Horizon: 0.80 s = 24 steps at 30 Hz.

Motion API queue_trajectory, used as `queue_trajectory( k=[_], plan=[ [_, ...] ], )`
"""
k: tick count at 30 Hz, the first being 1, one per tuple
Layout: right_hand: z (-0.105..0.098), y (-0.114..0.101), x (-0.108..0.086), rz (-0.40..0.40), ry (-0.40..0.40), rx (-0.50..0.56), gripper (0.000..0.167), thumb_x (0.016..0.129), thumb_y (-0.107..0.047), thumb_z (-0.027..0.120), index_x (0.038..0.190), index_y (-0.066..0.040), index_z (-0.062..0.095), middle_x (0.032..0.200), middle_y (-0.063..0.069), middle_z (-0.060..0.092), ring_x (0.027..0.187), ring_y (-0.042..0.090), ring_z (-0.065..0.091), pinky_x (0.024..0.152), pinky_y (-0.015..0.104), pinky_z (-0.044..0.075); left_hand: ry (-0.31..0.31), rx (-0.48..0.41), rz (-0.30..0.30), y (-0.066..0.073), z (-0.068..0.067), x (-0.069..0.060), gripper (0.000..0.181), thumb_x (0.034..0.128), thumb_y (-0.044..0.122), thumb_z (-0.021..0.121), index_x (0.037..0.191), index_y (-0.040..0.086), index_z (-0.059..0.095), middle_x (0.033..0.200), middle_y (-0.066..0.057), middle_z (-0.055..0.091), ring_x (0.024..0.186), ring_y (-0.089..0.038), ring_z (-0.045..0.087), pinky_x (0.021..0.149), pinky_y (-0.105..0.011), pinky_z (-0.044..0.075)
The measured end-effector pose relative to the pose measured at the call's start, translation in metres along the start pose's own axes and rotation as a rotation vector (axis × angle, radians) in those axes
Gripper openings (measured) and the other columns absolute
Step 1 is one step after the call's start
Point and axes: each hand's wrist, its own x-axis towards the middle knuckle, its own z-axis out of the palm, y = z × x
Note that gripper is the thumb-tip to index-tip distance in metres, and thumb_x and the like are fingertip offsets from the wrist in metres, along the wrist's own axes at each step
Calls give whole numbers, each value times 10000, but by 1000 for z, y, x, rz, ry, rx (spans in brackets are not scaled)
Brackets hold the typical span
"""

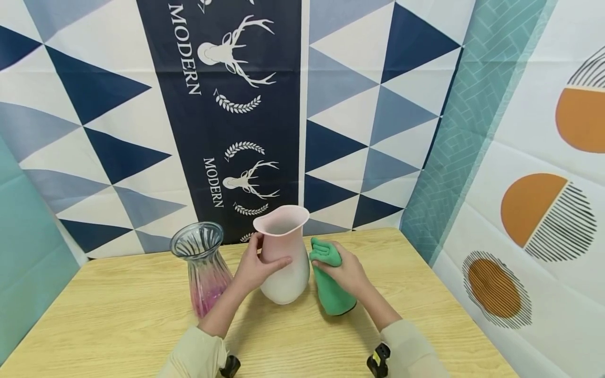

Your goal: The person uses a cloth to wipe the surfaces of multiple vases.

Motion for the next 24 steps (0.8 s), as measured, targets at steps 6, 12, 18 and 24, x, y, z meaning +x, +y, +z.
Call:
queue_trajectory(
  k=[6, 12, 18, 24],
  plan=[
    [-4, -16, 8, -43, 53, 26, 538, 826, -311, 711, 1307, -179, 510, 1256, 83, 599, 1122, 277, 586, 866, 434, 519, 17, 5, 30, -2, 1, 0, 758, 697, 308, 829, 1300, 132, 406, 1244, -79, 521, 1144, -222, 509, 985, -434, 438],
    [-6, -28, 13, -80, 82, 73, 563, 825, -277, 718, 1332, -177, 495, 1297, 75, 572, 1165, 268, 560, 907, 452, 504, 24, 5, 40, -1, 1, -2, 772, 701, 306, 825, 1320, 119, 404, 1252, -85, 524, 1141, -224, 511, 973, -432, 443],
    [-6, -34, 17, -71, 101, 69, 543, 821, -281, 722, 1312, -195, 506, 1286, 64, 577, 1181, 258, 548, 940, 457, 484, 9, -3, 14, -1, -1, -2, 773, 715, 299, 815, 1345, 126, 401, 1284, -80, 518, 1157, -227, 513, 987, -432, 440],
    [-5, -37, 19, -92, 101, 67, 537, 818, -256, 726, 1304, -177, 513, 1276, 68, 582, 1174, 263, 552, 944, 446, 484, -12, 1, 1, -1, -3, -1, 782, 725, 305, 805, 1367, 128, 393, 1312, -85, 510, 1175, -241, 512, 998, -441, 433]
  ],
)
